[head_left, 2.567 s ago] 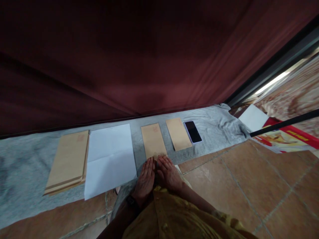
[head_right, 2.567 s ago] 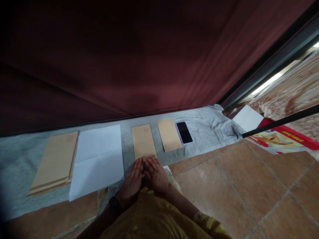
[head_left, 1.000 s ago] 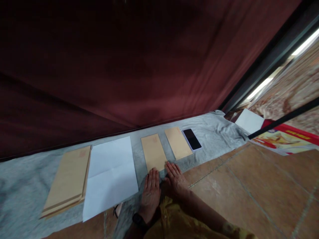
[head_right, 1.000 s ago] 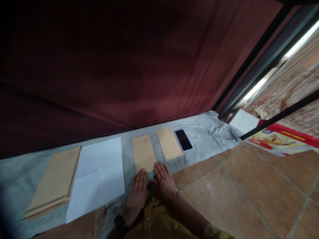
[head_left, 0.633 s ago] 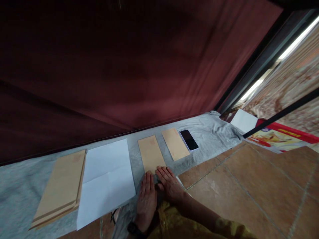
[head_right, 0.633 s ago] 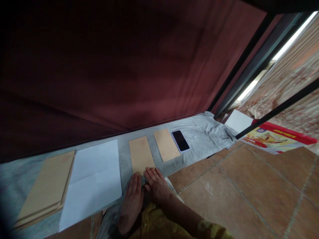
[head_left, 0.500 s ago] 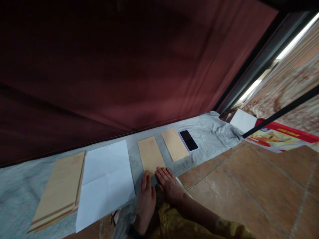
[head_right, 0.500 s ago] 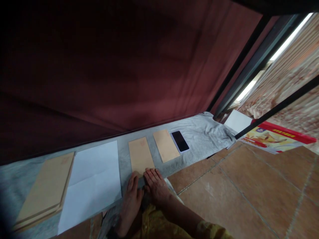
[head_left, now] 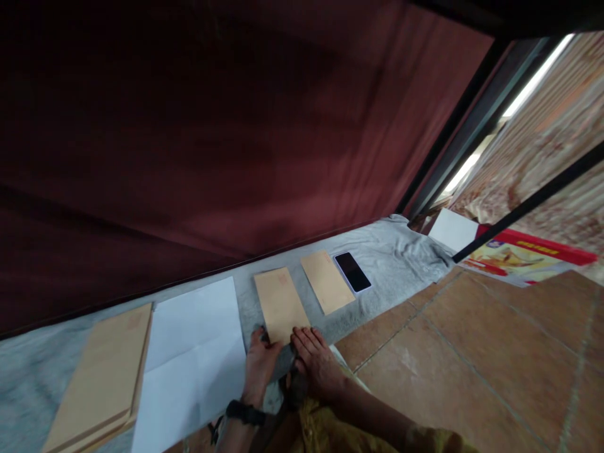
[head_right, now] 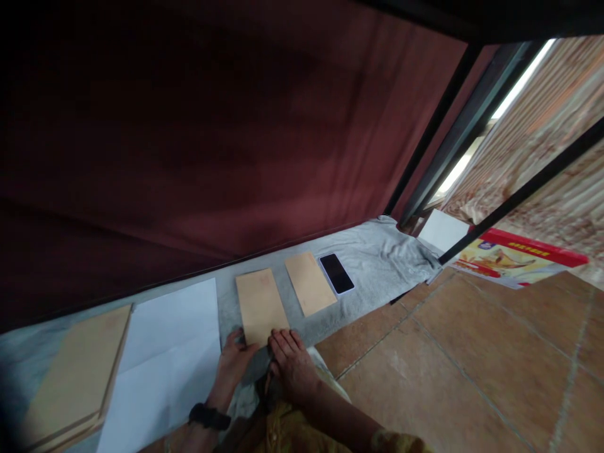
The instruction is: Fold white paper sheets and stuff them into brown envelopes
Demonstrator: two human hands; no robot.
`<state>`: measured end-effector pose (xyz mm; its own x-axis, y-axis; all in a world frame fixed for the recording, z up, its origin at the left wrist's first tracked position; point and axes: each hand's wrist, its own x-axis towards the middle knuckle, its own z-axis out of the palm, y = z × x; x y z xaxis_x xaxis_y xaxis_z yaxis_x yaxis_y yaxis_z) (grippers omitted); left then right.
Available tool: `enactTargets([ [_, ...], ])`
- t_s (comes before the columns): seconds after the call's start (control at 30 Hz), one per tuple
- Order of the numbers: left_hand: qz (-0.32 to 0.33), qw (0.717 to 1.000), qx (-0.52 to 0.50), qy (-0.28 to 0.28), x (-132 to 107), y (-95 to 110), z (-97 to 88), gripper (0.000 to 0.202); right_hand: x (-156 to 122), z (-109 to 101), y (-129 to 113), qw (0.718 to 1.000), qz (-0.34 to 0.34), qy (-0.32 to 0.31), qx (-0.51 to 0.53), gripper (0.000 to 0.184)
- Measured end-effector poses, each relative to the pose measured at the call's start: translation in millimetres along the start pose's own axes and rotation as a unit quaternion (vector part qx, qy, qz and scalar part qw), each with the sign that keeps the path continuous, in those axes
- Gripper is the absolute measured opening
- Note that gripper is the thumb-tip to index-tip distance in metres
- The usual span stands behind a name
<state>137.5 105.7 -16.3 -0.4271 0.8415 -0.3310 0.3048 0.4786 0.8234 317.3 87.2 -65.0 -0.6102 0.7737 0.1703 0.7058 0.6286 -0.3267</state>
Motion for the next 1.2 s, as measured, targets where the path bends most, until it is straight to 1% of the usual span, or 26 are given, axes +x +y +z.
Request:
enactTargets([
  [0.07, -0.001, 0.999, -0.029, -0.024, 0, 0, 1.2, 0.029, 1, -2, -1, 1.000, 0.004, -0.005, 0.009, 0.063],
  [0.13, 0.001, 0.997, -0.055, -0.050, -4, 2, 2.1, 0.021, 2, -4, -3, 1.000, 0.005, -0.007, 0.018, 0.064],
  [0.27, 0.003, 0.990, -0.111, -0.084, -19, 13, 1.1, 0.025, 6, -2, -4, 0.999, 0.027, 0.012, 0.022, 0.063],
  [0.37, -0.004, 0.979, -0.167, -0.117, -29, 30, -0.2, 0.025, 12, -3, -5, 0.998, 0.053, 0.028, 0.016, 0.060],
  [0.43, -0.010, 0.975, -0.180, -0.131, -35, 44, -0.3, 0.027, 18, -8, -4, 0.996, 0.071, 0.037, 0.030, 0.057],
  [0.5, -0.002, 0.974, -0.177, -0.139, -38, 57, -0.6, 0.032, 24, -18, -3, 0.990, 0.108, 0.066, 0.069, 0.052],
  [0.53, 0.011, 0.975, -0.173, -0.140, -39, 62, -0.9, 0.036, 28, -24, -2, 0.982, 0.134, 0.089, 0.104, 0.048],
  [0.57, 0.027, 0.975, -0.169, -0.140, -40, 66, -1.3, 0.040, 32, -30, -1, 0.968, 0.165, 0.116, 0.151, 0.042],
  [0.6, 0.041, 0.976, -0.166, -0.137, -40, 67, -1.8, 0.044, 36, -36, 1, 0.946, 0.200, 0.147, 0.210, 0.035],
  [0.63, 0.048, 0.977, -0.163, -0.130, -40, 67, -2.0, 0.048, 39, -42, 4, 0.914, 0.236, 0.176, 0.280, 0.031],
  [0.67, 0.045, 0.978, -0.164, -0.120, -40, 64, -1.9, 0.051, 43, -47, 7, 0.871, 0.274, 0.204, 0.353, 0.032],
  [0.73, 0.002, 0.979, -0.178, -0.098, -38, 54, 0.0, 0.055, 48, -53, 12, 0.766, 0.326, 0.240, 0.500, 0.039],
  [0.77, -0.029, 0.977, -0.192, -0.094, -38, 47, 1.9, 0.058, 50, -54, 13, 0.712, 0.341, 0.245, 0.563, 0.041],
  [0.8, -0.060, 0.972, -0.207, -0.096, -38, 41, 4.3, 0.061, 51, -53, 12, 0.664, 0.346, 0.239, 0.618, 0.042],
  [0.83, -0.086, 0.965, -0.224, -0.106, -38, 35, 7.0, 0.063, 51, -51, 11, 0.625, 0.345, 0.223, 0.663, 0.042],
  [0.87, -0.103, 0.957, -0.241, -0.121, -39, 30, 9.7, 0.065, 50, -47, 8, 0.598, 0.341, 0.202, 0.697, 0.041],
  [0.9, -0.111, 0.951, -0.255, -0.136, -39, 25, 12.3, 0.064, 48, -43, 3, 0.582, 0.334, 0.179, 0.720, 0.039],
  [0.93, -0.110, 0.946, -0.264, -0.150, -40, 22, 14.3, 0.063, 46, -38, -2, 0.572, 0.327, 0.157, 0.736, 0.038],
  [0.97, -0.104, 0.945, -0.269, -0.156, -39, 19, 15.9, 0.060, 44, -32, -7, 0.569, 0.321, 0.138, 0.744, 0.036],
  [1.0, -0.095, 0.946, -0.269, -0.157, -39, 17, 16.7, 0.056, 42, -28, -13, 0.575, 0.316, 0.122, 0.744, 0.034],
  [1.03, -0.087, 0.948, -0.263, -0.154, -37, 15, 17.0, 0.053, 40, -23, -17, 0.597, 0.307, 0.110, 0.733, 0.033],
  [1.07, -0.082, 0.952, -0.255, -0.148, -35, 13, 16.8, 0.050, 39, -20, -21, 0.640, 0.291, 0.104, 0.703, 0.034],
  [1.13, -0.084, 0.957, -0.239, -0.141, -30, 9, 15.1, 0.046, 39, -17, -26, 0.786, 0.230, 0.115, 0.563, 0.040],
  [1.17, -0.088, 0.958, -0.234, -0.143, -27, 7, 13.9, 0.045, 40, -18, -27, 0.837, 0.200, 0.120, 0.495, 0.043],
  [1.2, -0.092, 0.957, -0.231, -0.148, -24, 5, 12.5, 0.045, 40, -19, -27, 0.858, 0.182, 0.119, 0.465, 0.045],
])
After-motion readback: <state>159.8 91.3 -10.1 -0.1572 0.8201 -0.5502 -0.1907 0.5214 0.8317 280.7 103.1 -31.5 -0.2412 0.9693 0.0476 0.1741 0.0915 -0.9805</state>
